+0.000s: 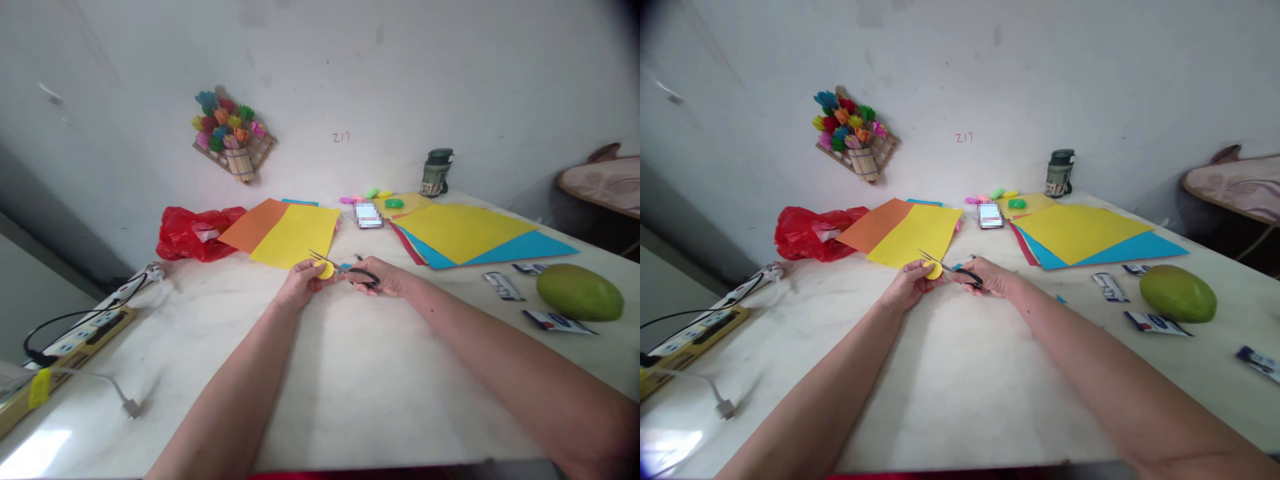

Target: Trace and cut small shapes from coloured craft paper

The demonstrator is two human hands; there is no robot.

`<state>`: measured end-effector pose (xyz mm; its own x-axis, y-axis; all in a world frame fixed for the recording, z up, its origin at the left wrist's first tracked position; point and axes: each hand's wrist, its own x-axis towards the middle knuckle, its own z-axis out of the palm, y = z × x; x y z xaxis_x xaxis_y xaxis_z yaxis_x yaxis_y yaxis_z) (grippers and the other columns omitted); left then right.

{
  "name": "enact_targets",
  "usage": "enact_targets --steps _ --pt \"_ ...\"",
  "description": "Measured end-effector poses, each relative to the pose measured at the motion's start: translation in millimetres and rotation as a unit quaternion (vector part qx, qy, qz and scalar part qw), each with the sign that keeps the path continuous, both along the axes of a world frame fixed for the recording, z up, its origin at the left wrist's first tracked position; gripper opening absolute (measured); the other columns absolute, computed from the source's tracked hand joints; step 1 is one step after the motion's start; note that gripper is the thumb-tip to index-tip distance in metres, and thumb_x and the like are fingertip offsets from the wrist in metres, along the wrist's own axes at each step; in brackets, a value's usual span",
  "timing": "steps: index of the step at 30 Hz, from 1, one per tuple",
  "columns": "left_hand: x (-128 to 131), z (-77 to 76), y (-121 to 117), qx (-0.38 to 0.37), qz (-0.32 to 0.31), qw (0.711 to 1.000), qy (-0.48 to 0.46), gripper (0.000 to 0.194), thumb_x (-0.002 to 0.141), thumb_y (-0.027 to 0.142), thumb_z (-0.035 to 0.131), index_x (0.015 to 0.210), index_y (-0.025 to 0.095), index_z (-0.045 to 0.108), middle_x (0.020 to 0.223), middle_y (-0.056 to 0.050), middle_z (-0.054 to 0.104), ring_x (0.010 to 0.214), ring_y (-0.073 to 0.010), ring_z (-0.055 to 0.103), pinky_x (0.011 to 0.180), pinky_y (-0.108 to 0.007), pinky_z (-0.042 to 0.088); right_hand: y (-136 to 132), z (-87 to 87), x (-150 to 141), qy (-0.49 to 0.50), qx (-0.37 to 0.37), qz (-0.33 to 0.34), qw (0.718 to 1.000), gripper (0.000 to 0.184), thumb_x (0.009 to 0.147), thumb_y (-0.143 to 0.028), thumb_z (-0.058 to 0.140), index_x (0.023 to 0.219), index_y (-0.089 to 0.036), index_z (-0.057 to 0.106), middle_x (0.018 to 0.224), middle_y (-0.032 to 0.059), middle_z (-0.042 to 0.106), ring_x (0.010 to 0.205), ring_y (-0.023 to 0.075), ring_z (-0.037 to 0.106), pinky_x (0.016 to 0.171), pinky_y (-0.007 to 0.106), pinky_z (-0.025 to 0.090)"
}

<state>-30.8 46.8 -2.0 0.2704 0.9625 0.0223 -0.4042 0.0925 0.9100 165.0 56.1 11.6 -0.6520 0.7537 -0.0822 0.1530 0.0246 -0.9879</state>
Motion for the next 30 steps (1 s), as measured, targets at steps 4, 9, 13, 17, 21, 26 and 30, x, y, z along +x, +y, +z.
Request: enact_targets --steps 4,9,13,17,21,26,30 --pt "-0.3 -0.7 0.3 0.001 0.001 1.000 0.002 0.018 0.060 0.022 0.070 0.066 0.012 0.056 0.068 -0.003 0.064 0.061 -0.0154 0.063 0.066 -0.027 0.049 0.0 -0.1 -0.1 0.002 -0.001 -0.001 1.000 0.025 0.067 -0.035 0.058 0.065 -0.012 0.050 0.043 -0.0052 0.043 0.032 0.0014 0.030 0.033 0.018 0.018" --pt "-1.0 -1.7 0.6 -0.001 0.003 1.000 0.008 0.017 0.061 0.022 0.069 0.065 0.012 0.055 0.068 -0.002 0.064 0.061 -0.0155 0.063 0.066 -0.028 0.048 -0.5 0.7 -0.7 -0.005 -0.003 -0.004 1.000 0.024 0.066 -0.035 0.058 0.066 -0.012 0.051 0.042 -0.0057 0.043 0.031 0.0016 0.028 0.033 0.018 0.018" --pt "-0.3 -1.5 0.6 -0.001 0.006 1.000 0.002 0.017 0.060 0.021 0.070 0.064 0.012 0.056 0.068 -0.002 0.064 0.062 -0.0148 0.062 0.068 -0.028 0.048 -0.7 0.9 -0.6 -0.007 0.002 -0.004 1.000 0.024 0.066 -0.035 0.058 0.065 -0.013 0.050 0.042 -0.0055 0.043 0.032 0.0019 0.029 0.034 0.018 0.019" --pt "0.7 -0.6 0.2 0.002 0.005 1.000 -0.004 0.018 0.059 0.021 0.070 0.064 0.012 0.056 0.069 -0.003 0.065 0.063 -0.0152 0.062 0.068 -0.028 0.048 -0.1 -0.1 -0.4 -0.003 -0.001 -0.004 1.000 0.024 0.065 -0.035 0.059 0.064 -0.013 0.050 0.042 -0.0057 0.043 0.032 0.0019 0.029 0.034 0.018 0.019" --pt "0.5 -0.3 0.0 0.001 0.007 1.000 -0.002 0.019 0.059 0.021 0.070 0.065 0.012 0.056 0.069 -0.004 0.065 0.062 -0.0150 0.062 0.068 -0.028 0.048 1.0 -1.4 -0.4 -0.007 -0.002 -0.006 1.000 0.024 0.065 -0.035 0.060 0.067 -0.012 0.051 0.042 -0.0057 0.044 0.032 0.0018 0.029 0.034 0.018 0.019" --pt "-0.2 -0.5 0.1 -0.001 0.001 1.000 -0.002 0.018 0.059 0.022 0.070 0.066 0.012 0.056 0.069 -0.003 0.064 0.061 -0.0152 0.062 0.067 -0.028 0.048 1.0 -1.0 -0.4 -0.009 0.002 -0.007 1.000 0.025 0.065 -0.035 0.060 0.067 -0.012 0.052 0.043 -0.0056 0.044 0.032 0.0015 0.030 0.034 0.018 0.019" --pt "0.2 -0.7 0.4 0.001 0.001 1.000 -0.001 0.017 0.059 0.021 0.069 0.065 0.012 0.056 0.068 -0.003 0.064 0.061 -0.0151 0.062 0.069 -0.029 0.048 0.1 -0.3 -0.6 -0.011 0.003 -0.010 1.000 0.026 0.067 -0.037 0.058 0.064 -0.012 0.050 0.043 -0.0053 0.044 0.032 0.0015 0.030 0.034 0.018 0.019"
